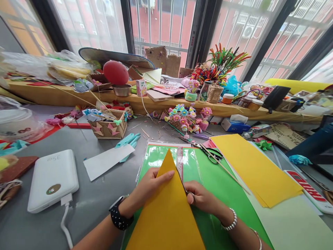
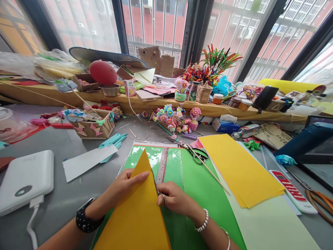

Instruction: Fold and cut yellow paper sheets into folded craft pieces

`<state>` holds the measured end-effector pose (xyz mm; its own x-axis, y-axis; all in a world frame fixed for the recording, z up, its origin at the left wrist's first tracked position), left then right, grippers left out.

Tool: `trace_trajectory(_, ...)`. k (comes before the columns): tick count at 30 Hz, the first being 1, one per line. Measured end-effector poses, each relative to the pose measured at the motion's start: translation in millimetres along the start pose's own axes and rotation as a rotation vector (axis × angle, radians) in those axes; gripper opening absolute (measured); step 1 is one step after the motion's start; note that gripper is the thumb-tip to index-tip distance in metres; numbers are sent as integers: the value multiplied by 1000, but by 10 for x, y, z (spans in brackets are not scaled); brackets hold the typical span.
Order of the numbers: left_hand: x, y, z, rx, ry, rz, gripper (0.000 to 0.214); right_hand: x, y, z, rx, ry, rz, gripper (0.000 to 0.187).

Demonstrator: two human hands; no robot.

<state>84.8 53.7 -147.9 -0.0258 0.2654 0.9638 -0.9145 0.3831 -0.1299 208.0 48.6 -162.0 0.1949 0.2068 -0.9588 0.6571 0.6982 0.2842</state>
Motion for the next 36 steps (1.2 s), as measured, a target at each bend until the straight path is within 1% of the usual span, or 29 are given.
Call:
trace_trajectory(6, -18, -11, 0, 7, 10, 28, 33, 10, -19, 7, -8, 20, -23, 64)
trace_trajectory(13, -39, -24, -8, 28, -9, 97, 31, -40, -11, 12, -9, 36, -68, 63)
trace_trajectory(25, -57, -43, -17, 25, 7, 109, 32, 1, -24, 17, -1, 4, -67, 71)
trace_trajectory(30, -56, -56, -17, 37, 5, 146, 29, 1, -14, 22, 4, -12, -67, 70)
trace_trajectory(36, -56, -52, -19, 40, 9, 151, 29, -17, -33, 27, 1, 13, -89, 68)
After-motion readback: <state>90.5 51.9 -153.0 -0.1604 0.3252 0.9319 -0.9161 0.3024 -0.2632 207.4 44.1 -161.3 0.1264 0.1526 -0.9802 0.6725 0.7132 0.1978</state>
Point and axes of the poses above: each hand's wrist, its own z-axis away from the middle knuckle, its own y-axis out of the back of the hand, x = y × z, the point moved 5 cm from there along -z, towards the middle knuckle, and after that the axes turned 5 degrees about -y, right-handed, at the moved point
